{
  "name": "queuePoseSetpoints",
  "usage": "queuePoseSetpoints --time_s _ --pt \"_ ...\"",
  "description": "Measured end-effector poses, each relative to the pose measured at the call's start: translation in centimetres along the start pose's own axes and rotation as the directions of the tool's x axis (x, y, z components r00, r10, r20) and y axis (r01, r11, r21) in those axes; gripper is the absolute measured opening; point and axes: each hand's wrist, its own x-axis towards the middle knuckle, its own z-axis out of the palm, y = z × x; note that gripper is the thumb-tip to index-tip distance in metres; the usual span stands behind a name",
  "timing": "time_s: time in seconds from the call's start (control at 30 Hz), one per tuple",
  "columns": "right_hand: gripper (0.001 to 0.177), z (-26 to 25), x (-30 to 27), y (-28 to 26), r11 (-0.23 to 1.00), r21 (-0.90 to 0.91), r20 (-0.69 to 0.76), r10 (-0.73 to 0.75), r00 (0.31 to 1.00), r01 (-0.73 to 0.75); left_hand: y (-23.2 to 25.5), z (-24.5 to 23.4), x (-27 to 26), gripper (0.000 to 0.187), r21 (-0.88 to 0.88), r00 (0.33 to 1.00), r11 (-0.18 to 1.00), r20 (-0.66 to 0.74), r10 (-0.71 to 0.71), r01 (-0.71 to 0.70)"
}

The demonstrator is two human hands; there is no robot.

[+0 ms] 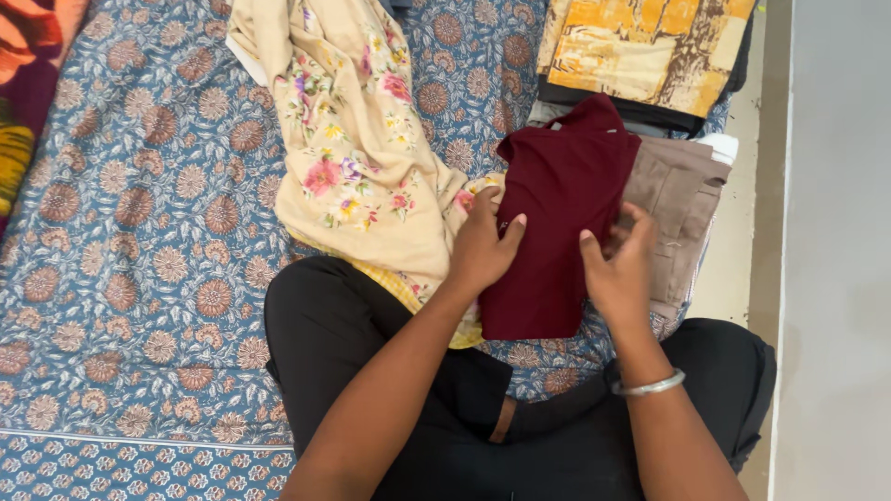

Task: The person folds a maroon shirt, a pair of light blue jeans, and a white cloth by hand on a patterned bedsheet. Each item is smoothed, folded into a compact rectangle, and placed on a growing stack.

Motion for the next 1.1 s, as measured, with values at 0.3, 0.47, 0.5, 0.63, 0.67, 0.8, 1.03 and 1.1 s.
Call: queuePoseSetpoints --time_s 0.3,0.47,0.5,0.63,0.67,0.8,1.03,1.1 --pt "0.038 -1.3 0.7 1.5 0.901 0.192 0.259 0.336 0.906 -0.389 0.3 -1.2 0.6 0.046 -0.061 0.964 0.967 0.109 -0.242 0.249" --pt "0.030 -1.6 0.3 -0.1 0.809 0.386 0.356 0.314 0.880 -0.444 0.7 -2.2 0.8 0.036 -0.377 0.952 0.882 0.225 -0.208 0.282" --pt "0.032 -1.7 0.2 -0.2 0.793 0.397 0.365 0.325 0.873 -0.461 0.8 -2.3 0.8 0.033 -0.491 0.941 0.812 0.273 -0.201 0.316" --pt "0.035 -1.6 0.4 -0.1 0.618 0.609 0.430 0.270 0.861 -0.498 0.3 -2.4 0.6 0.028 -0.743 0.879 0.471 0.425 -0.216 0.475" --pt "0.037 -1.5 0.4 -0.1 0.592 0.629 0.437 0.266 0.859 -0.504 0.0 -2.4 0.6 0.027 -0.743 0.878 0.468 0.422 -0.227 0.479" --pt "0.040 -1.6 0.5 0.3 0.502 0.660 0.484 0.285 0.827 -0.559 -1.0 -1.8 0.5 0.030 -0.750 0.885 0.469 0.398 -0.242 0.466" --pt "0.043 -1.1 0.5 -0.2 0.566 0.578 0.477 0.350 0.806 -0.588 -1.4 -0.9 0.7 0.045 -0.722 0.990 0.685 0.139 0.007 0.097" --pt "0.043 -1.1 0.3 -0.4 0.604 0.594 0.448 0.299 0.842 -0.531 -1.1 -0.9 0.5 0.048 -0.754 0.988 0.649 0.153 0.026 0.100"
